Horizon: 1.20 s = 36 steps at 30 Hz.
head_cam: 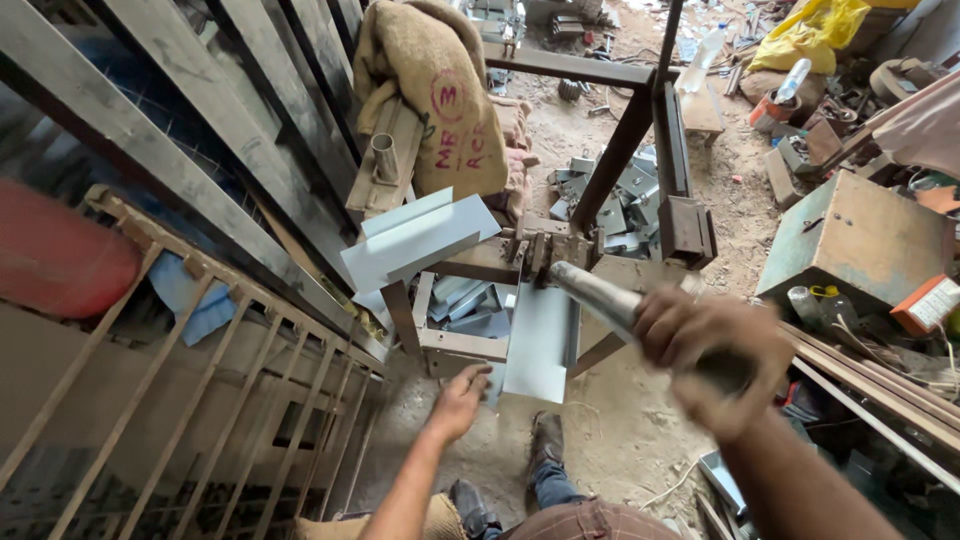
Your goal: The person operates a manual metal bending machine to shape flat metal sheets into U-shaped channels. They repeatedly insert a sheet into the machine, pull down a lever to bend the metal, and then remove the finished piece to place it on a growing pile on the floor.
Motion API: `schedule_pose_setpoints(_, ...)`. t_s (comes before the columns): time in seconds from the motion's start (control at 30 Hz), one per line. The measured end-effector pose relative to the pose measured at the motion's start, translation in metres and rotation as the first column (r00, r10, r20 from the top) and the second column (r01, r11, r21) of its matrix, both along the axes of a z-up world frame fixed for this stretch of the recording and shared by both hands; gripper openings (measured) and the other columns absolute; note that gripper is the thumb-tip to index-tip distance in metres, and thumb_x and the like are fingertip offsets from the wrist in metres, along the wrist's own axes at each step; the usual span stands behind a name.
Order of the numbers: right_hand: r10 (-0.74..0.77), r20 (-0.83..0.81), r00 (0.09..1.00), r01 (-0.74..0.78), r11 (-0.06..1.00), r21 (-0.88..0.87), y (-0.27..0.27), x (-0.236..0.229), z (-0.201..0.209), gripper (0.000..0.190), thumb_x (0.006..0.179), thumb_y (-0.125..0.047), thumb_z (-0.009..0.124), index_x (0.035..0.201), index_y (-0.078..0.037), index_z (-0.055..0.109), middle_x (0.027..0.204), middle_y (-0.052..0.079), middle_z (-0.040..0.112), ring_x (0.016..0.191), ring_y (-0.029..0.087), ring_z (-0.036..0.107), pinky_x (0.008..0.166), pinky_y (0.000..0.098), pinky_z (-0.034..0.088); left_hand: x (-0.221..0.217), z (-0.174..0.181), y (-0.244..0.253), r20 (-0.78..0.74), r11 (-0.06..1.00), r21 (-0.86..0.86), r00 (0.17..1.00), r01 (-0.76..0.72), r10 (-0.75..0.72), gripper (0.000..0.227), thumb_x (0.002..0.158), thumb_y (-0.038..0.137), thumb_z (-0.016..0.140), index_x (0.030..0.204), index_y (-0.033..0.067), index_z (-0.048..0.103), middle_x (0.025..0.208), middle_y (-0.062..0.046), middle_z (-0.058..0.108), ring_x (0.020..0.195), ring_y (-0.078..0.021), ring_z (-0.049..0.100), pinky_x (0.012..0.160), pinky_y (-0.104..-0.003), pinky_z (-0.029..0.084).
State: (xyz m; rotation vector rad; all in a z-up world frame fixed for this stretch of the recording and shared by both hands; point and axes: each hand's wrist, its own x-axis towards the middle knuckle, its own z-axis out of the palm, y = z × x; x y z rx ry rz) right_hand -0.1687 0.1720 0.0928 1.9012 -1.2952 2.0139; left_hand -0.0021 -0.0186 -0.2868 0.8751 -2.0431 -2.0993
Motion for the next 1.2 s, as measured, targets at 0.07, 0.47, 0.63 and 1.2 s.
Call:
schedule_pose_setpoints(0.07,0.02,0.086,0.996,-0.018,1.0,-0.016,-0.006,-0.015,0.006,0.025,0.091,-0.025,0.077,0.079,-0.007,0.067,0.066,0.006,0.066,0.055,0.014,0.066,0.057,0.0305,0.058,-0.006,0.009,0.011,-0.048,0.929,0.37,0.998,-0.013,0.033,0.062,0.096,0.055,0.05,0.14,0.0135,0.062,0.121,-0.013,0.074,0.106,-0.029,0.07,0.088,-0.043,0.054)
schedule_pose_setpoints(0.47,0.037,0.281,0.959,-0.045,0.999,0.023,-0.06,-0.122,0.068,0.034,0.105,-0.03,0.079,0.096,-0.002,0.06,0.074,0.011,0.065,0.067,0.021,0.07,0.066,0.0403,0.063,-0.013,0.125,0.059,-0.315,0.692,0.722,0.874,-0.033,0.37,0.09,0.087,0.027,0.075,0.159,0.0012,0.027,0.129,-0.02,0.065,0.117,-0.0303,0.065,0.101,-0.048,0.054)
schedule_pose_setpoints(0.63,0.048,0.313,0.949,-0.067,0.997,0.05,-0.078,-0.163,0.077,0.035,0.11,-0.03,0.075,0.098,-0.001,0.058,0.076,0.013,0.062,0.063,0.024,0.067,0.063,0.0394,0.06,-0.021,0.159,0.068,-0.58,0.759,0.639,0.726,0.124,0.369,0.095,0.087,0.031,0.072,0.159,0.0113,0.014,0.144,-0.013,0.053,0.136,-0.0276,0.055,0.117,-0.049,0.043)
schedule_pose_setpoints(1.2,-0.018,0.437,0.899,-0.037,0.992,0.119,-0.114,-0.24,0.074,0.038,0.111,-0.038,0.061,0.101,-0.001,0.06,0.082,0.014,0.063,0.071,0.025,0.063,0.065,0.0358,0.052,-0.109,0.124,0.093,-0.514,0.877,0.474,0.784,-0.078,0.348,0.056,0.107,0.032,0.051,0.152,0.0007,0.039,0.137,-0.016,0.06,0.126,-0.0266,0.062,0.108,-0.05,0.049)
